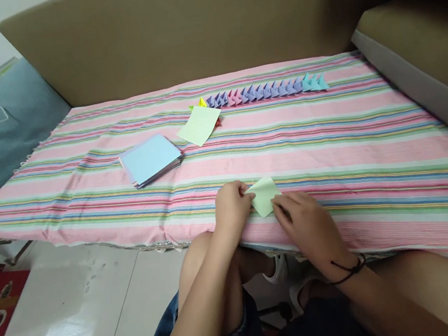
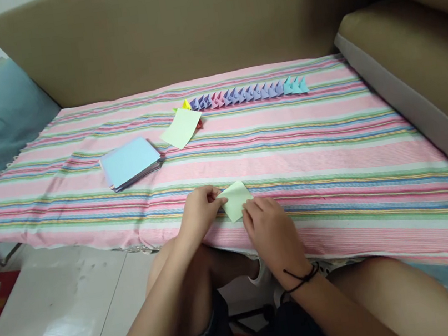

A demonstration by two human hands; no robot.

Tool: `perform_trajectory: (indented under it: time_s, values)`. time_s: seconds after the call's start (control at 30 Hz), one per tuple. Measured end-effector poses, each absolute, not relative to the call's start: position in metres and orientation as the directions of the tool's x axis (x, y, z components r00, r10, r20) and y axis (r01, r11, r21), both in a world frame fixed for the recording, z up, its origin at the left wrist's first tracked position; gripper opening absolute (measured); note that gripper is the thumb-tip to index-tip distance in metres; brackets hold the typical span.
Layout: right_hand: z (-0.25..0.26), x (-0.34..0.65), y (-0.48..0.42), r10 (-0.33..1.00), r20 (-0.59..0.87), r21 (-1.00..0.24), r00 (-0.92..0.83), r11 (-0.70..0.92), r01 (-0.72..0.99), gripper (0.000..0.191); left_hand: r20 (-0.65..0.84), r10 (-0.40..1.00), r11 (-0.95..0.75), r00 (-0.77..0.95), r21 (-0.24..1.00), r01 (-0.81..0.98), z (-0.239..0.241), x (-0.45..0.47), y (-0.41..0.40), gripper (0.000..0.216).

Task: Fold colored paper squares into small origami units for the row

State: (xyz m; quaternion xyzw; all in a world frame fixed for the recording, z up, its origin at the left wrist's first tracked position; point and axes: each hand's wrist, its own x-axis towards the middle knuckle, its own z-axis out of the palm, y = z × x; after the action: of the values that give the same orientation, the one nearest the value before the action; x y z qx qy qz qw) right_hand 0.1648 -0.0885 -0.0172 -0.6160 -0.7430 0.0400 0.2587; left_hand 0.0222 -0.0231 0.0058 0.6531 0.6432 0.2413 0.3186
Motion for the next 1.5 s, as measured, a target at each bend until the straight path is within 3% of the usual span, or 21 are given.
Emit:
perform_trajectory:
  time_s: [0.07,0.17,0.3,0.47,0.73,1.07,1.5]
  values:
    - [-0.017,0.174,-0.08,0.956,0.292,-0.559,0.035,0.141,0.817,0.011,-0.095,0.991,0.012,0.09,0.751,0.66,0.006,0.018,-0.023,0.011]
    - [-0.015,0.189,-0.071,0.97,0.176,-0.793,0.166,0.04,0.607,0.027,-0.144,0.982,0.068,0.126,0.878,0.473,0.006,0.012,-0.027,0.008]
    - [-0.006,0.203,-0.068,0.999,-0.055,-0.958,0.004,-0.054,0.281,0.028,-0.205,0.965,0.188,0.167,0.976,0.112,0.011,0.006,-0.034,0.025]
    - [0.008,0.205,-0.073,0.999,-0.033,-0.991,0.022,-0.036,0.13,0.03,-0.191,0.972,0.194,0.134,0.981,-0.007,0.019,0.001,-0.04,0.028]
    - [0.02,0.196,-0.082,0.971,0.137,-0.965,0.194,0.086,0.25,0.019,-0.156,0.974,0.165,0.165,0.985,-0.044,0.019,-0.001,-0.046,0.022]
    - [0.009,0.204,-0.073,0.991,-0.003,-0.983,0.135,-0.027,0.179,0.024,-0.222,0.965,0.224,0.142,0.975,0.001,0.015,0.0,-0.049,0.018]
    - [0.007,0.204,-0.07,0.988,0.01,-0.978,0.157,-0.023,0.208,0.027,-0.192,0.961,0.209,0.197,0.975,-0.07,0.008,-0.001,-0.052,0.019]
